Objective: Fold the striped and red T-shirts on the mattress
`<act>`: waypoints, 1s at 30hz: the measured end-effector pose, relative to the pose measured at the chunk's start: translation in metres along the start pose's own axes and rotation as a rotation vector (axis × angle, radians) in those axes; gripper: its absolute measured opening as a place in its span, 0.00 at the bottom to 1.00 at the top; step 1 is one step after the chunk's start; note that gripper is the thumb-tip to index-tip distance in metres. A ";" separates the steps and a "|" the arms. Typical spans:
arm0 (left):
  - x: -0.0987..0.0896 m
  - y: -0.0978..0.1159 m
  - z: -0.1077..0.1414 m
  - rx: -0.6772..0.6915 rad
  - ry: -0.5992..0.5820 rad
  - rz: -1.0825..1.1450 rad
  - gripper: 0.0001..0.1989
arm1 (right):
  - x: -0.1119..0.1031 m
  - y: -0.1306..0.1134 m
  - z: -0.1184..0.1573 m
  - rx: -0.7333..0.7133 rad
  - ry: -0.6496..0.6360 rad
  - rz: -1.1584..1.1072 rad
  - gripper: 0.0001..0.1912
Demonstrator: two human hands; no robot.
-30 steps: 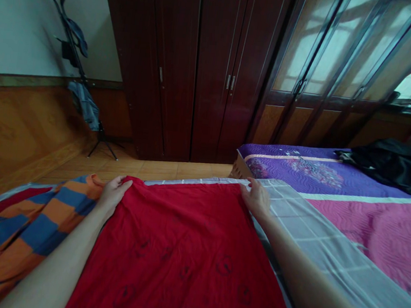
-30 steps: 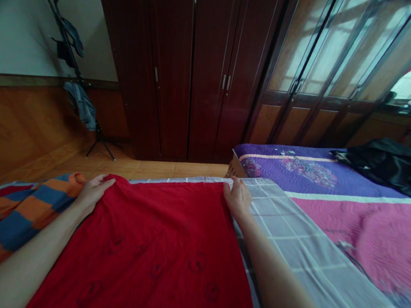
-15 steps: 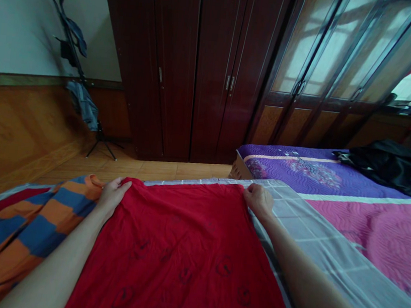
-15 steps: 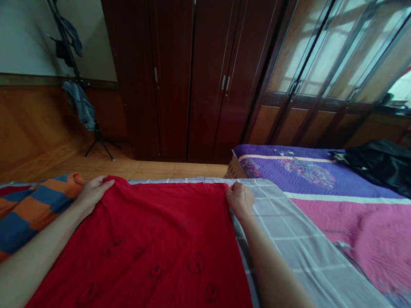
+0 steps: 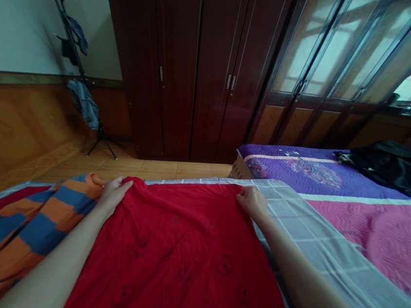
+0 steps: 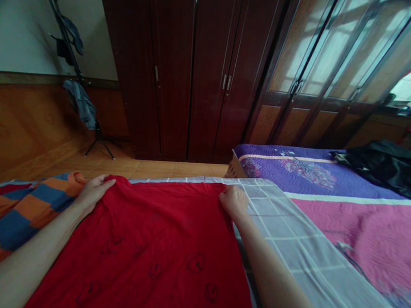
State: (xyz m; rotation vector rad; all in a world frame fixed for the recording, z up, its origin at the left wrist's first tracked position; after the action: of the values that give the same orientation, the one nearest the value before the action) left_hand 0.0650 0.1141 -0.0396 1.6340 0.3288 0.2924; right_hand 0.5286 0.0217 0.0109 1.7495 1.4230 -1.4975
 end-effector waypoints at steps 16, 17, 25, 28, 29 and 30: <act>0.004 0.010 0.005 0.008 -0.069 -0.205 0.22 | -0.007 0.045 -0.018 0.117 0.020 -0.038 0.22; 0.001 0.011 0.004 0.017 -0.061 -0.250 0.22 | -0.005 0.043 -0.018 0.102 0.018 -0.054 0.23; -0.009 0.019 -0.001 0.092 0.040 -0.340 0.16 | 0.009 0.024 -0.026 -0.014 0.036 -0.341 0.13; -0.016 0.019 -0.005 0.091 0.122 -0.308 0.13 | 0.012 0.022 -0.026 0.000 0.098 -0.435 0.16; -0.017 0.017 -0.006 0.086 0.134 -0.307 0.12 | 0.014 0.022 -0.025 0.007 0.113 -0.452 0.16; -0.017 0.016 -0.007 0.079 0.136 -0.306 0.10 | 0.015 0.021 -0.023 0.014 0.125 -0.465 0.15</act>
State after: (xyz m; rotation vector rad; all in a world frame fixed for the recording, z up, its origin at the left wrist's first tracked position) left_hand 0.0471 0.1132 -0.0232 1.6172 0.6940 0.1595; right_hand 0.5564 0.0392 -0.0011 1.6139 1.9907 -1.6416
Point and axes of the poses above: each hand's wrist, its own z-axis away from the middle knuckle, its own x-axis out of the palm, y = z × x, the point moved 7 cm from there along -z, towards the middle knuckle, and after that the axes turned 11 degrees about y, right-handed, at the moved point
